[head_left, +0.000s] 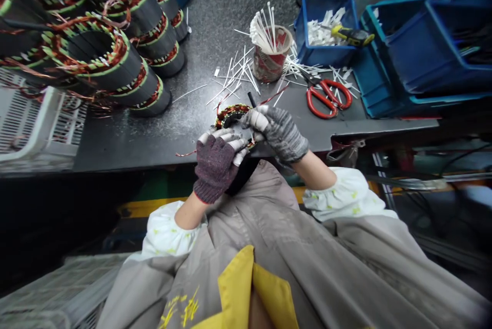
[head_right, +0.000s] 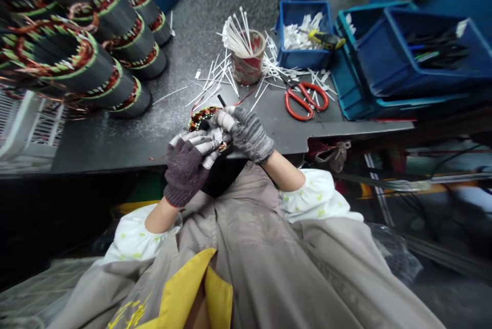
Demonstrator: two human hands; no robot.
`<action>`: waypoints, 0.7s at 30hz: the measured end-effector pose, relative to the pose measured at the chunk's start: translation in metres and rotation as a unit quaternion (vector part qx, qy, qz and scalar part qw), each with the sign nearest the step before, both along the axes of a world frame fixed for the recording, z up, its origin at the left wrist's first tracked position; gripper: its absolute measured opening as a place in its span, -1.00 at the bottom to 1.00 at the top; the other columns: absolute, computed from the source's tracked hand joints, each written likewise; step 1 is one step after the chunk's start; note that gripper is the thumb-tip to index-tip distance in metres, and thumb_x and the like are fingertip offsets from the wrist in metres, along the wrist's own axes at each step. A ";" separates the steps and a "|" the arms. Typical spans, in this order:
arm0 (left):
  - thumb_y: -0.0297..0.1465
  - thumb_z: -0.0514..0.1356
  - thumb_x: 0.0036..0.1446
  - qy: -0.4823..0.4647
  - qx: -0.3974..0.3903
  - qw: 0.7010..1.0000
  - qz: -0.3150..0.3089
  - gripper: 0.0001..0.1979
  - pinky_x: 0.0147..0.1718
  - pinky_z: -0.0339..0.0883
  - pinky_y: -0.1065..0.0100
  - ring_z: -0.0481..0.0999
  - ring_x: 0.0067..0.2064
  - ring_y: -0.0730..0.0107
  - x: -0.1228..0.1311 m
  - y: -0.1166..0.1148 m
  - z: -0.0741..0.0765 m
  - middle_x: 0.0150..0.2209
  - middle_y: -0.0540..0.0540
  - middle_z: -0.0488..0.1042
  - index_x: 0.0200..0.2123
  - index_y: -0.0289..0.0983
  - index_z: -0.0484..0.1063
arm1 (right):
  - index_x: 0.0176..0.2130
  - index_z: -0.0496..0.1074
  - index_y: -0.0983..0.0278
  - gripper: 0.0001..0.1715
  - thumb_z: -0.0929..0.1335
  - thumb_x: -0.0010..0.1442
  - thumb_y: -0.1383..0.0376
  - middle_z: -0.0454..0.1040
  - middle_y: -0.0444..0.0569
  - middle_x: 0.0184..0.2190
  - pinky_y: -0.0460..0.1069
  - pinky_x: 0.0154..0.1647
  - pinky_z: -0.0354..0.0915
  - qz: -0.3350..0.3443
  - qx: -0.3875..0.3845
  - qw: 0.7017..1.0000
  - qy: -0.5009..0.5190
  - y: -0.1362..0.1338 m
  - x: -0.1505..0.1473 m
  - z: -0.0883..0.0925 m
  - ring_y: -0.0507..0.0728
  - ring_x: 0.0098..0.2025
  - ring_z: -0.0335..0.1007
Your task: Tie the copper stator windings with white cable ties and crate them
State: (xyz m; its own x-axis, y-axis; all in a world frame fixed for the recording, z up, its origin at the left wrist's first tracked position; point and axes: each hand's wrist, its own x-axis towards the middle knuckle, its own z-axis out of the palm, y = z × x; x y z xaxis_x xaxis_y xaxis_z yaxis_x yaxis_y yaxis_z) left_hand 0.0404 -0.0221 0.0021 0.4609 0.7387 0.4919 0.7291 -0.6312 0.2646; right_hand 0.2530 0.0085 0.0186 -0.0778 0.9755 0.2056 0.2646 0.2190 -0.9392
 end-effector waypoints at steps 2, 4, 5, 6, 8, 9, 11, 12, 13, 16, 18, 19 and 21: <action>-0.34 0.22 0.41 -0.008 0.002 1.000 0.008 -0.77 0.24 0.30 -0.01 0.55 0.25 0.11 -0.001 -0.006 0.001 0.09 -0.14 0.65 0.07 -0.11 0.58 | -0.17 0.61 0.16 -0.54 0.30 0.44 -0.07 0.65 0.00 -0.15 0.17 0.12 0.54 -0.005 0.033 0.999 0.004 0.003 0.003 0.001 0.25 -0.02 0.60; -0.36 0.23 0.40 -0.019 0.026 0.999 0.029 -0.75 0.19 0.37 0.04 0.56 0.20 0.13 -0.006 -0.010 0.001 0.07 -0.16 0.65 0.09 -0.14 0.58 | -0.08 0.62 0.16 -0.60 0.30 0.44 -0.01 0.63 0.06 0.02 0.23 0.29 0.45 -0.007 0.087 0.996 -0.010 -0.004 0.004 -0.003 0.30 0.15 0.54; -0.37 0.23 0.40 -0.019 0.035 0.998 0.041 -0.76 0.15 0.40 0.07 0.58 0.15 0.14 -0.008 -0.011 0.002 0.05 -0.17 0.65 0.08 -0.15 0.58 | -0.02 0.61 0.16 -0.63 0.33 0.42 0.03 0.60 0.08 0.10 0.26 0.35 0.40 0.002 0.108 0.994 -0.027 -0.010 0.003 -0.007 0.32 0.22 0.49; -0.36 0.22 0.41 -0.012 0.037 0.998 0.049 -0.77 0.11 0.43 0.09 0.60 0.10 0.15 -0.011 -0.011 0.004 0.02 -0.17 0.66 0.07 -0.17 0.58 | 0.00 0.61 0.16 -0.64 0.36 0.39 0.06 0.57 0.09 0.15 0.27 0.38 0.37 0.018 0.117 0.992 -0.050 -0.015 0.002 -0.011 0.34 0.27 0.46; -0.33 0.20 0.43 0.018 0.015 0.999 0.049 -0.78 0.03 0.45 0.11 0.60 0.03 0.14 -0.018 -0.007 0.009 -0.04 -0.18 0.66 0.03 -0.18 0.60 | -0.03 0.63 0.17 -0.70 0.39 0.35 0.12 0.55 0.10 0.18 0.28 0.37 0.37 0.049 0.106 0.988 -0.098 -0.022 -0.003 -0.019 0.35 0.28 0.44; -0.31 0.18 0.43 0.037 -0.002 0.999 0.037 -0.78 0.00 0.45 0.11 0.60 0.01 0.13 -0.021 -0.003 0.014 -0.06 -0.18 0.66 0.01 -0.18 0.61 | -0.08 0.64 0.17 -0.74 0.38 0.35 0.15 0.56 0.10 0.18 0.27 0.35 0.39 0.055 0.098 0.987 -0.115 -0.021 -0.005 -0.022 0.35 0.26 0.47; -0.28 0.16 0.45 0.079 -0.024 0.997 -0.010 -0.76 -0.06 0.45 0.13 0.59 -0.03 0.11 -0.026 0.010 0.024 -0.10 -0.19 0.65 -0.04 -0.19 0.62 | -0.18 0.63 0.17 -0.77 0.36 0.36 0.20 0.59 0.09 0.14 0.26 0.28 0.43 0.063 0.099 0.985 -0.130 -0.012 -0.006 -0.027 0.34 0.17 0.53; -0.28 0.15 0.45 0.101 -0.025 0.994 -0.043 -0.75 -0.08 0.44 0.14 0.58 -0.05 0.11 -0.028 0.017 0.030 -0.13 -0.19 0.64 -0.07 -0.19 0.63 | -0.21 0.63 0.17 -0.76 0.34 0.35 0.22 0.60 0.08 0.12 0.26 0.24 0.44 0.079 0.105 0.983 -0.126 -0.004 -0.005 -0.028 0.33 0.13 0.56; -0.28 0.15 0.44 0.123 -0.023 0.989 -0.081 -0.75 -0.09 0.43 0.15 0.58 -0.06 0.12 -0.030 0.025 0.035 -0.14 -0.19 0.64 -0.08 -0.19 0.64 | -0.24 0.61 0.17 -0.75 0.33 0.34 0.22 0.62 0.06 0.09 0.25 0.21 0.45 0.106 0.113 0.981 -0.116 0.006 -0.002 -0.028 0.31 0.09 0.58; -0.34 0.16 0.41 0.178 0.004 0.964 -0.195 -0.77 -0.08 0.42 0.15 0.57 -0.09 0.16 -0.035 0.046 0.043 -0.12 -0.16 0.65 -0.06 -0.15 0.64 | -0.31 0.58 0.16 -0.74 0.34 0.31 0.15 0.64 0.00 0.03 0.16 0.14 0.47 0.220 0.103 0.968 -0.067 0.040 0.008 -0.027 0.22 -0.01 0.59; -0.34 0.18 0.38 0.184 0.021 0.951 -0.247 -0.76 -0.08 0.41 0.15 0.57 -0.12 0.21 -0.038 0.056 0.040 -0.08 -0.13 0.67 -0.01 -0.10 0.64 | -0.31 0.57 0.17 -0.75 0.37 0.30 0.11 0.65 0.00 -0.02 0.11 0.09 0.48 0.282 0.085 0.955 -0.034 0.060 0.011 -0.025 0.18 -0.06 0.59; -0.31 0.20 0.38 0.176 0.031 0.949 -0.260 -0.76 -0.10 0.40 0.15 0.57 -0.14 0.23 -0.040 0.059 0.036 -0.06 -0.12 0.67 0.01 -0.07 0.63 | -0.31 0.57 0.19 -0.75 0.39 0.29 0.10 0.65 0.01 -0.04 0.11 0.07 0.48 0.305 0.080 0.949 -0.024 0.068 0.011 -0.024 0.17 -0.07 0.59; -0.23 0.26 0.35 0.155 0.046 0.954 -0.253 -0.76 -0.09 0.39 0.14 0.59 -0.10 0.22 -0.043 0.061 0.028 -0.01 -0.10 0.68 0.04 -0.02 0.62 | -0.31 0.57 0.22 -0.71 0.39 0.30 0.08 0.65 0.03 -0.08 0.10 0.05 0.48 0.339 0.081 0.937 -0.010 0.080 0.006 -0.023 0.16 -0.08 0.58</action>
